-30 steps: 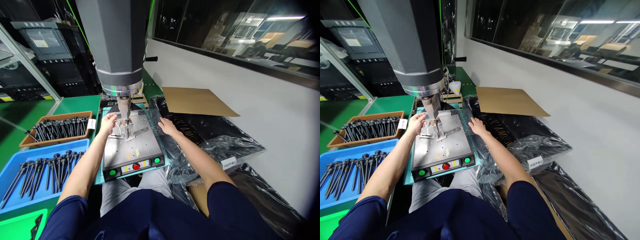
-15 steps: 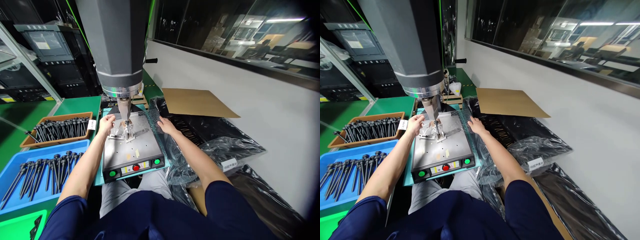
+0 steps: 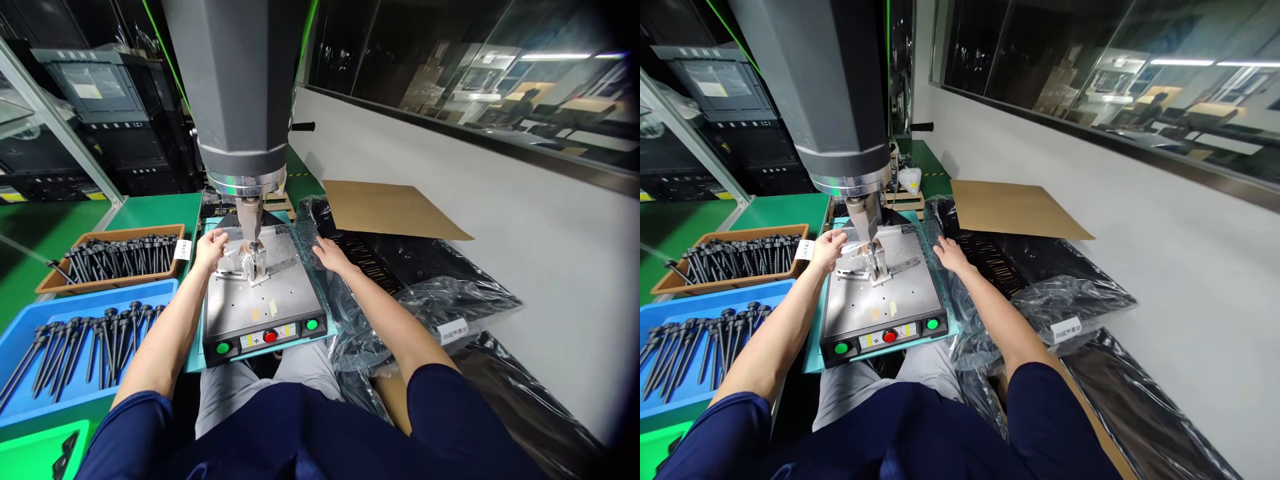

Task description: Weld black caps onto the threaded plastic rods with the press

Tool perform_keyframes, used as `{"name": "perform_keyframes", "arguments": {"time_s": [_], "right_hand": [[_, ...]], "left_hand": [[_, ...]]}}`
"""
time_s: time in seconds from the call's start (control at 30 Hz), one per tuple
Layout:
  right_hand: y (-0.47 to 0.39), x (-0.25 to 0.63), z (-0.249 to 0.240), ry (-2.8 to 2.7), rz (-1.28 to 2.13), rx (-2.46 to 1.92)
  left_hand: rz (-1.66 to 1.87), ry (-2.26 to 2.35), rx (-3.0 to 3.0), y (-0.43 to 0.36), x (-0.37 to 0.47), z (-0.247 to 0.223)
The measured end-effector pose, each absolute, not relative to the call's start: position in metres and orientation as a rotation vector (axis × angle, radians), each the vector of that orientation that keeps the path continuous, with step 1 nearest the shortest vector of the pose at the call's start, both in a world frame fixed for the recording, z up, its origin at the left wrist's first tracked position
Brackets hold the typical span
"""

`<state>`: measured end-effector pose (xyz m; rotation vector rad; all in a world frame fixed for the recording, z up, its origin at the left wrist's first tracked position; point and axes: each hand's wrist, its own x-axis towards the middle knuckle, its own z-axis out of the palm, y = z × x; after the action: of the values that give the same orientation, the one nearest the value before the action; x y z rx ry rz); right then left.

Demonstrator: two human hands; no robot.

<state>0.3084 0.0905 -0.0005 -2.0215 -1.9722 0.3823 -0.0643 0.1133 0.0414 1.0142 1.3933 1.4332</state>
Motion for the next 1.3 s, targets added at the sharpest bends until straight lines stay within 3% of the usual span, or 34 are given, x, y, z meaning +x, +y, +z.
{"name": "perform_keyframes", "arguments": {"time_s": [0.67,0.97,1.3], "right_hand": [[0.088,0.313,0.003,-1.992,0.325,-2.036],[0.079,0.310,0.006,-2.025,0.316,-2.017],[0.068,0.308,0.002,-2.038,0.444,-2.047]], "left_hand": [[1.358,1.438,0.910,0.106,-0.073,0.039],[1.138,1.330,0.786,0.081,-0.073,0.037],[1.411,1.087,0.984,0.054,-0.074,0.035]]}}
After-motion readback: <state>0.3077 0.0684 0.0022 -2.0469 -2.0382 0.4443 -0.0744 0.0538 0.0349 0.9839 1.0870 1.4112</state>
